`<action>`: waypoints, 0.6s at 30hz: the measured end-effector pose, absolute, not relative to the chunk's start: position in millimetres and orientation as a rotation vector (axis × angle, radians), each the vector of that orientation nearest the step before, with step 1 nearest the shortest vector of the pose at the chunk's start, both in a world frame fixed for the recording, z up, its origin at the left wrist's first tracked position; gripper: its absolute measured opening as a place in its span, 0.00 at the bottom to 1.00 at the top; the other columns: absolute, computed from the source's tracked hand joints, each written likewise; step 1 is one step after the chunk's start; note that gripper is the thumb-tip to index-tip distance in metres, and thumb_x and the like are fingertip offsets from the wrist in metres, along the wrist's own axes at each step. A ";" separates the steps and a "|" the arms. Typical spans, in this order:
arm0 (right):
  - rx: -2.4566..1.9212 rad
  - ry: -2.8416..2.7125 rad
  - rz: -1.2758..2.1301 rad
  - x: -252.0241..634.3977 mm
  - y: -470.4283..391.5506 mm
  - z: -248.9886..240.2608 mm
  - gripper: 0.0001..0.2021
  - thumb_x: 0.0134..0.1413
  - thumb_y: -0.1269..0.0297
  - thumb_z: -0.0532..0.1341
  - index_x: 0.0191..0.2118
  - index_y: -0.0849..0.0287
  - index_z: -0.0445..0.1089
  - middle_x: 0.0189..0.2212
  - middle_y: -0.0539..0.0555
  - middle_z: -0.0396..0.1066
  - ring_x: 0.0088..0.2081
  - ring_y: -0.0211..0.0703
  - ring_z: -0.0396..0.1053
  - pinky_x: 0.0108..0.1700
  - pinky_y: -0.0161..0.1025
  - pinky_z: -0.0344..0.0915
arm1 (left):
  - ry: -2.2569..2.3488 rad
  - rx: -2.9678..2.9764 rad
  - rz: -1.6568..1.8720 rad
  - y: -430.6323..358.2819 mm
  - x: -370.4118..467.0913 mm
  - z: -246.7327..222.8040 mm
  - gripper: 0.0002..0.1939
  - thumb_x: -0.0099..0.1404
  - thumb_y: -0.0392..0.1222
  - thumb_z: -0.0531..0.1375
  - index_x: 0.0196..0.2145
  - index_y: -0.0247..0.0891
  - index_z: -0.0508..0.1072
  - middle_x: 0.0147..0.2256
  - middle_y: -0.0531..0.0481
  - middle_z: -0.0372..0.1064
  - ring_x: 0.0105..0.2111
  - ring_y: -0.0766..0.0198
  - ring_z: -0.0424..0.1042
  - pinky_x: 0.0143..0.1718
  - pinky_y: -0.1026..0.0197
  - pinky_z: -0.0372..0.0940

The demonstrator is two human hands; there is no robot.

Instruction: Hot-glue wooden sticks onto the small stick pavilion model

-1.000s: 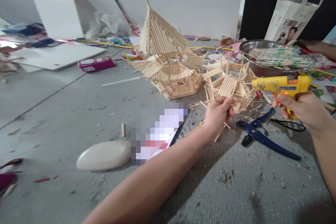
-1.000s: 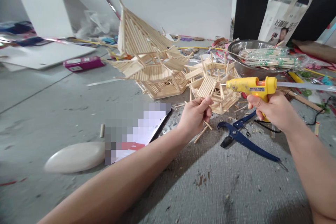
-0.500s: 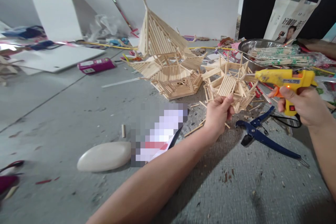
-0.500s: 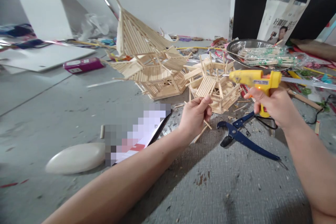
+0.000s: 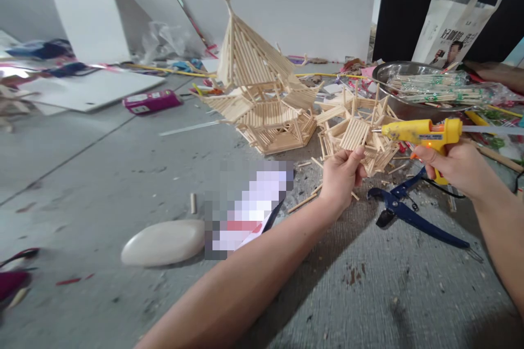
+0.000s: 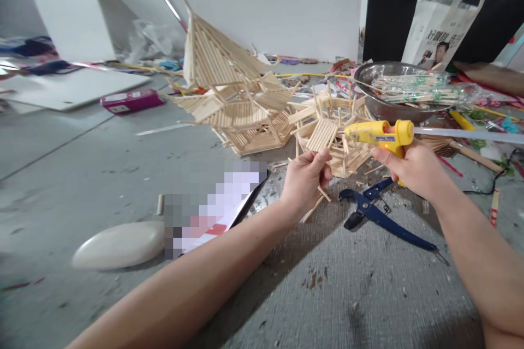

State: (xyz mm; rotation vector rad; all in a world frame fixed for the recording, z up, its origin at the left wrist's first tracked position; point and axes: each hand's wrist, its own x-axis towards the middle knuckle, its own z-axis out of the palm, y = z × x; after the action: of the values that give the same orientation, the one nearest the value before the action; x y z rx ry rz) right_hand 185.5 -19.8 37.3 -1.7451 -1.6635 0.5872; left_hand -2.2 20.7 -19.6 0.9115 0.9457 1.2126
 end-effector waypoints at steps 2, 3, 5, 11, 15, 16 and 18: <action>-1.760 -1.679 0.562 182.9 -18.8 36.2 0.22 0.47 0.42 0.55 0.17 0.55 0.64 0.11 0.48 0.63 0.16 0.37 0.61 0.24 0.40 0.59 | 0.938 0.917 1.217 21.1 -2.2 -20.4 0.17 0.53 0.52 0.62 0.22 0.36 0.65 0.10 0.60 0.59 0.08 0.76 0.52 0.10 0.71 0.45; -1.757 -1.672 0.562 182.2 -18.1 35.4 0.22 0.47 0.41 0.55 0.18 0.55 0.64 0.11 0.48 0.63 0.16 0.37 0.61 0.24 0.40 0.59 | 0.936 0.920 1.219 21.3 -2.2 -20.9 0.17 0.52 0.52 0.62 0.22 0.36 0.65 0.10 0.60 0.59 0.08 0.76 0.52 0.10 0.71 0.45; -1.742 -1.662 0.570 181.2 -16.6 33.7 0.21 0.46 0.41 0.55 0.20 0.55 0.65 0.11 0.48 0.63 0.16 0.37 0.61 0.23 0.40 0.60 | 0.936 0.924 1.221 21.6 -2.2 -21.6 0.17 0.52 0.53 0.62 0.21 0.36 0.64 0.10 0.60 0.59 0.08 0.76 0.52 0.10 0.71 0.45; -1.708 -1.689 0.550 176.5 -13.2 31.8 0.20 0.45 0.41 0.56 0.22 0.54 0.65 0.10 0.47 0.62 0.15 0.38 0.62 0.23 0.40 0.60 | 0.946 0.927 1.224 20.9 -2.0 -21.6 0.17 0.52 0.53 0.62 0.21 0.36 0.64 0.10 0.60 0.59 0.08 0.76 0.52 0.10 0.70 0.45; -1.716 -1.685 0.545 176.8 -14.0 32.9 0.20 0.46 0.42 0.55 0.21 0.54 0.65 0.10 0.47 0.63 0.15 0.38 0.62 0.23 0.40 0.61 | 0.947 0.926 1.221 19.9 -1.4 -20.0 0.17 0.54 0.52 0.60 0.22 0.36 0.64 0.10 0.60 0.59 0.08 0.76 0.52 0.10 0.70 0.46; -1.721 -1.684 0.544 177.2 -14.1 32.8 0.20 0.46 0.42 0.55 0.20 0.54 0.65 0.10 0.47 0.63 0.15 0.38 0.62 0.23 0.40 0.61 | 0.948 0.927 1.221 19.6 -1.0 -19.6 0.16 0.55 0.52 0.60 0.22 0.36 0.64 0.10 0.60 0.59 0.08 0.76 0.52 0.10 0.71 0.46; -1.719 -1.674 0.558 177.8 -14.0 32.2 0.20 0.46 0.42 0.56 0.20 0.54 0.65 0.10 0.47 0.62 0.15 0.38 0.62 0.23 0.40 0.61 | 0.952 0.927 1.220 19.1 -0.3 -18.8 0.16 0.55 0.51 0.60 0.22 0.36 0.64 0.10 0.60 0.59 0.08 0.76 0.52 0.10 0.71 0.46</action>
State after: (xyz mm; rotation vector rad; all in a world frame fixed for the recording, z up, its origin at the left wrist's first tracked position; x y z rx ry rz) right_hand 177.8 -14.0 32.2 -1.7189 -1.6739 0.5579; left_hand -0.3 19.1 -18.8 0.9272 0.9516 1.2200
